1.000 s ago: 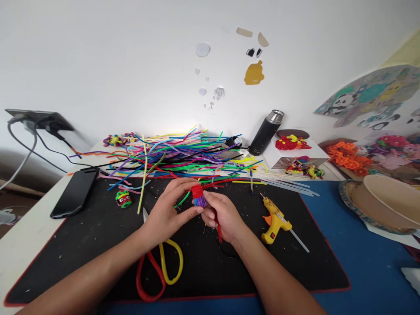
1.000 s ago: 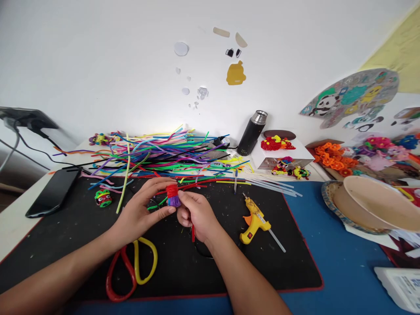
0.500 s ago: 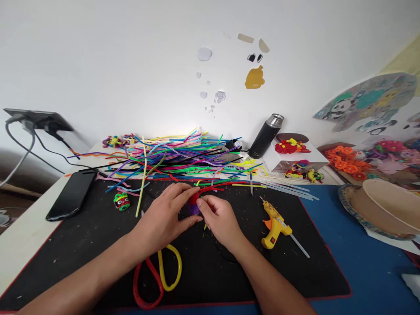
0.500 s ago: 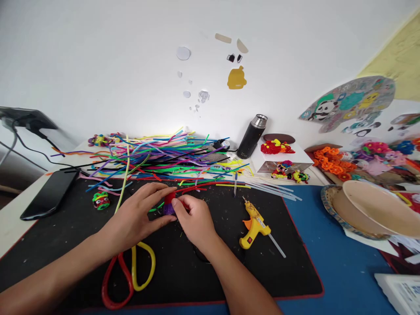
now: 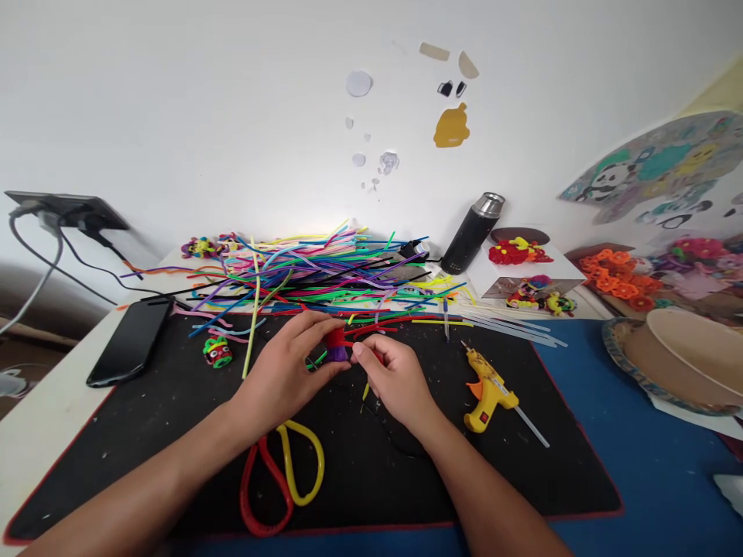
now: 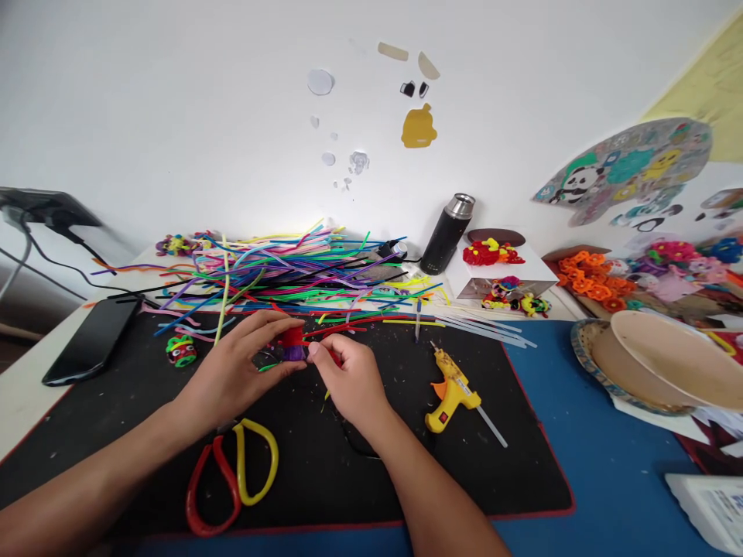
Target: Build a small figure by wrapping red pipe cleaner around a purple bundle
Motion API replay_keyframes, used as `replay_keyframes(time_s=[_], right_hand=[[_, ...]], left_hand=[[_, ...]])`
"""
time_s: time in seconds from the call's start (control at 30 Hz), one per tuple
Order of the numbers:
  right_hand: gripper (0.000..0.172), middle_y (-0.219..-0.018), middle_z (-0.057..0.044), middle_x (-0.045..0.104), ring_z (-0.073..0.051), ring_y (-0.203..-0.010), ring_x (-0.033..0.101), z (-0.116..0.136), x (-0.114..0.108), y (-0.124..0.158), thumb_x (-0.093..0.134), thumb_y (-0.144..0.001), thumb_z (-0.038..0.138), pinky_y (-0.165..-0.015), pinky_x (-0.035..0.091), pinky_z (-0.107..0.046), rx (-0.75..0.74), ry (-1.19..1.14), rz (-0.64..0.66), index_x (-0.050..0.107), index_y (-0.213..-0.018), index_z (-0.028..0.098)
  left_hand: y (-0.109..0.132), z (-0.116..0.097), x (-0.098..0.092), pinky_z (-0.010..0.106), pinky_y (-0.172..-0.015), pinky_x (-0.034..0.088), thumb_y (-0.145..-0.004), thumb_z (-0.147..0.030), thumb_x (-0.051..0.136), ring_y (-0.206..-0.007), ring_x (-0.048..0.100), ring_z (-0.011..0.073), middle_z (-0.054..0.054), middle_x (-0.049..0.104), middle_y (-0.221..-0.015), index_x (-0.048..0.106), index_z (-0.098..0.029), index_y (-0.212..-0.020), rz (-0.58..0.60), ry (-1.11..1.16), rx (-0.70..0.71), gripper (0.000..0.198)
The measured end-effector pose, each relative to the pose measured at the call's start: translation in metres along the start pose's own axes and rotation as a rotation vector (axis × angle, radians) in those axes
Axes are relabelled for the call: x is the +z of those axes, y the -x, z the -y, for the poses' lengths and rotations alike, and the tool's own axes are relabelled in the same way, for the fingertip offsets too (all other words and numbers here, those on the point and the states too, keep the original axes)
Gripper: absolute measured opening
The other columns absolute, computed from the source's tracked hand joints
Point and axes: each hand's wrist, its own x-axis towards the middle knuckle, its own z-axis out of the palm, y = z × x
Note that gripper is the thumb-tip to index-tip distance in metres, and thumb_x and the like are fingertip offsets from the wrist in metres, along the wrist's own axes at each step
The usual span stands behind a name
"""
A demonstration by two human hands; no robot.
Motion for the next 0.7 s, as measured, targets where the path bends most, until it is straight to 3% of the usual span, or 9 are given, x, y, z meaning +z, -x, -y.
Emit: replay_keyframes(time_s=[0.47,0.7], right_hand=[[0.045,-0.046,0.008,0.040,-0.010,-0.039,0.035,0.0086,-0.0001,-0.0007,0.070,-0.091,0.063,-0.042,0.025,-0.025,0.017,-0.157,0.002,0.071,-0.078,0.019],[0.042,-0.042,0.010,0.038,-0.009,-0.036,0.035,0.0111,-0.0014,-0.0019,0.071,-0.089,0.060,-0.040,0.024,-0.024,0.063,-0.232,0.024,0.069,-0.078,0.019]], left_hand=[[0.0010,0.0089,0.0078,0.046,-0.104,0.058,-0.097,-0.033,0.071,-0.116,0.069,0.0289,0.011,0.071,-0.125,0.067,-0.025,-0.134,-0.029,0.053,0.020,0.038],[-0.0005,0.0028,0.0021,0.041,-0.100,0.060,-0.096,-0.043,0.074,-0.115,0.070,0.0278,0.011,0.072,-0.124,0.068,-0.024,-0.132,-0.052,0.086,0.032,0.041]])
